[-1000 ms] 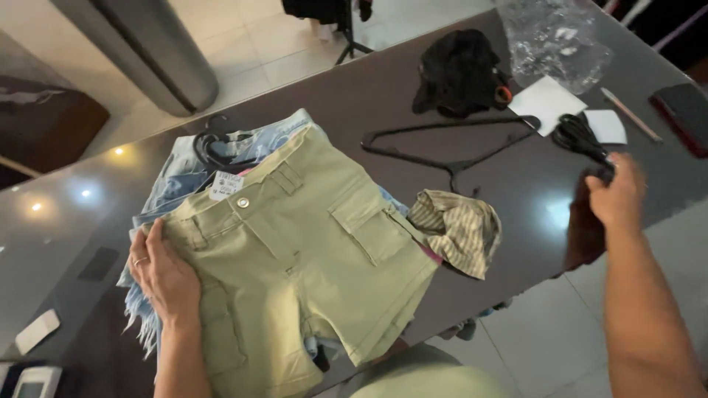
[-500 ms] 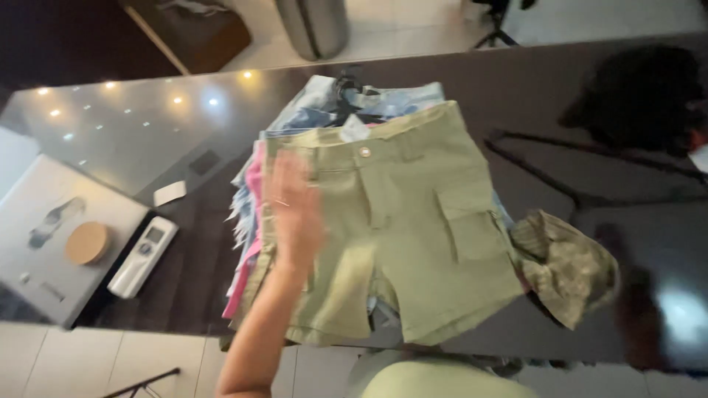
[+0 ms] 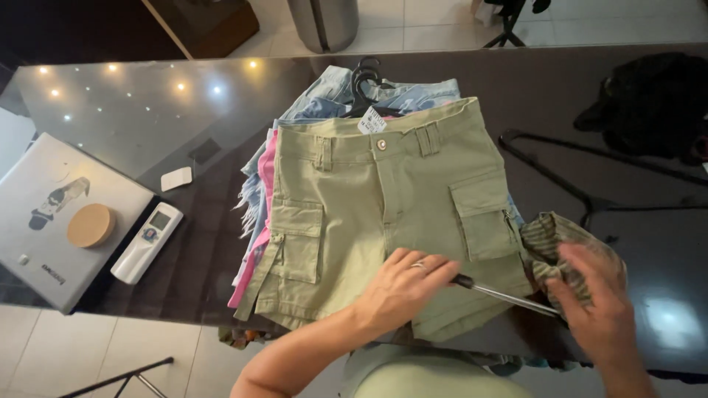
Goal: Removing a hanger from shorts and trimming tags or loose threads with scissors
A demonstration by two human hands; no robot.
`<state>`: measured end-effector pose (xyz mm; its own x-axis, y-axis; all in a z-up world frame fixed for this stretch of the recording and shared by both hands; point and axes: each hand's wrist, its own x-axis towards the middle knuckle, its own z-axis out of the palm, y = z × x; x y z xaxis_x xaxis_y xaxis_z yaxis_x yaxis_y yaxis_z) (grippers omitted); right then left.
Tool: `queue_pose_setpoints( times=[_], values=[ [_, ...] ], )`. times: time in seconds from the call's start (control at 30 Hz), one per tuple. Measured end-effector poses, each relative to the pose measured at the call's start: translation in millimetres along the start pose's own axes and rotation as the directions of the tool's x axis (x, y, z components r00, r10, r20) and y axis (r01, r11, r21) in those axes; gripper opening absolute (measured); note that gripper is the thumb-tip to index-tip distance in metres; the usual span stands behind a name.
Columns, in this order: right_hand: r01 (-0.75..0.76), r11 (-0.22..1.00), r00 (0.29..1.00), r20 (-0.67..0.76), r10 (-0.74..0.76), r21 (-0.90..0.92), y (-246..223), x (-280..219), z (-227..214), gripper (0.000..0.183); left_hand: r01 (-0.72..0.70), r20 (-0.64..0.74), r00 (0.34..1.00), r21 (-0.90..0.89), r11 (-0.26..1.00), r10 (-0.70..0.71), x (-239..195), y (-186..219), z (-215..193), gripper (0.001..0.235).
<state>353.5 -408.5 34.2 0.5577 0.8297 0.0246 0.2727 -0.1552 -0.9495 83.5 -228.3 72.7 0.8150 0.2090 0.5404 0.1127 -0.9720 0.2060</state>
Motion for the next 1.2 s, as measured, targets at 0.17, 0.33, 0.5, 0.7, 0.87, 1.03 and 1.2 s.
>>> queue_pose_setpoints(
  times=[0.17, 0.33, 0.5, 0.7, 0.87, 1.03, 1.2],
  values=[
    [0.041, 0.459, 0.999, 0.032, -0.028, -0.887, 92, 26, -53, 0.059, 0.296, 0.028, 0.951, -0.38, 0.876, -0.309, -12, 0, -11, 0.019],
    [0.035, 0.653, 0.996, -0.024, -0.082, -0.757, 72, 52, -88, 0.034, 0.449, 0.063, 0.87, -0.51, 0.734, -0.488, -33, 4, -1, 0.029],
    [0.16, 0.976, 0.969, -0.165, -0.184, -0.15, 141, 138, -156, 0.05, 0.502, 0.099, 0.81, -0.628, 0.595, -0.578, -30, 12, -7, 0.035],
    [0.389, 0.429, 0.869, 0.169, -0.466, -0.815, 64, 184, -81, 0.051, 0.622, 0.332, 0.735, -0.677, 0.392, -0.592, -25, 19, 3, 0.033],
    [0.021, 0.999, 0.819, 0.573, 0.007, -0.043, -42, 67, 36, 0.083, 0.714, 0.479, 0.682, -0.6, 0.362, -0.553, -4, 26, 33, 0.036],
    [-0.064, 0.962, 0.842, 0.532, -0.092, 0.267, -51, 27, 80, 0.045, 0.431, 0.314, 0.899, -0.51, 0.744, -0.306, 7, 27, 41, 0.032],
    [-0.276, 0.959, 0.961, -0.007, 0.277, 0.069, -52, 11, 66, 0.034, 0.292, 0.165, 0.956, -0.574, 0.765, -0.241, 15, -44, -33, 0.052]
  ],
)
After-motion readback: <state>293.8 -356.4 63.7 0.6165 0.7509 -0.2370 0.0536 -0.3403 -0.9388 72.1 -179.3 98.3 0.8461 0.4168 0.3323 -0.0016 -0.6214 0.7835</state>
